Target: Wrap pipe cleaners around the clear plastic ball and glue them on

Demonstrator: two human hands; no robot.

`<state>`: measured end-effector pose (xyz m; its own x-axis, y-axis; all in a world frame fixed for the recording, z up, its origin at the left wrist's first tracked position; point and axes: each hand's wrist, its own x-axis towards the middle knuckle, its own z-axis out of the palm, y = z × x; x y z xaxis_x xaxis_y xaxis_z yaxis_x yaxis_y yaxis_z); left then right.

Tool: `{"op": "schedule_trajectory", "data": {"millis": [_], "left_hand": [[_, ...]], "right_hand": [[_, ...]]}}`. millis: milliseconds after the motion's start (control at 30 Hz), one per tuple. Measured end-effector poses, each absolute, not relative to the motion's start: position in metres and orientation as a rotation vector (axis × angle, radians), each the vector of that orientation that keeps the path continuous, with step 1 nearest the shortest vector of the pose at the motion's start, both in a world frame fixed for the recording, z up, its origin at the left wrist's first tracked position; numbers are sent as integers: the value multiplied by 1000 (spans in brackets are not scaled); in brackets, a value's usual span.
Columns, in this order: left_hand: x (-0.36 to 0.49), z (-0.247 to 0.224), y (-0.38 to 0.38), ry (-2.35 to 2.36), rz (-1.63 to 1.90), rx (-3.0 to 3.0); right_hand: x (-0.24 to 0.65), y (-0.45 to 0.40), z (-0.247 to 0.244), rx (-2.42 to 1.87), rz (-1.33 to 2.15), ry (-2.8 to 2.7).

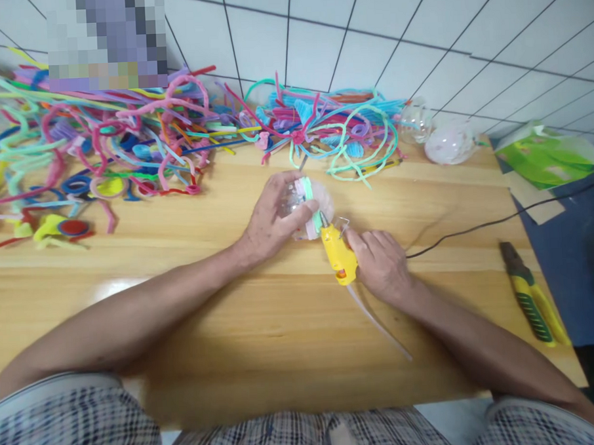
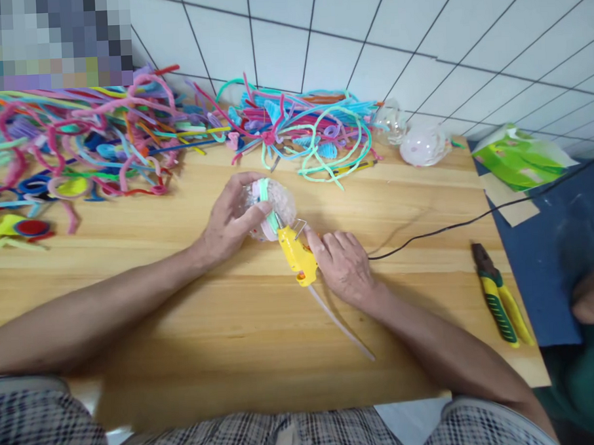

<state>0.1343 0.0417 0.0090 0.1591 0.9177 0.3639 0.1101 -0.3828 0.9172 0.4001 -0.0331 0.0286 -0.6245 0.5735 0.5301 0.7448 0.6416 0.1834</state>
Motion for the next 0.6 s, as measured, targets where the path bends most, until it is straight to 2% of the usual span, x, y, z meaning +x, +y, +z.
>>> {"op": "schedule_trajectory", "data": {"millis": [600], "left_hand": [[132,21,39,1030,1238,1718]], "right_hand": [[402,-32,31,-1016,-618,-2452]]}}
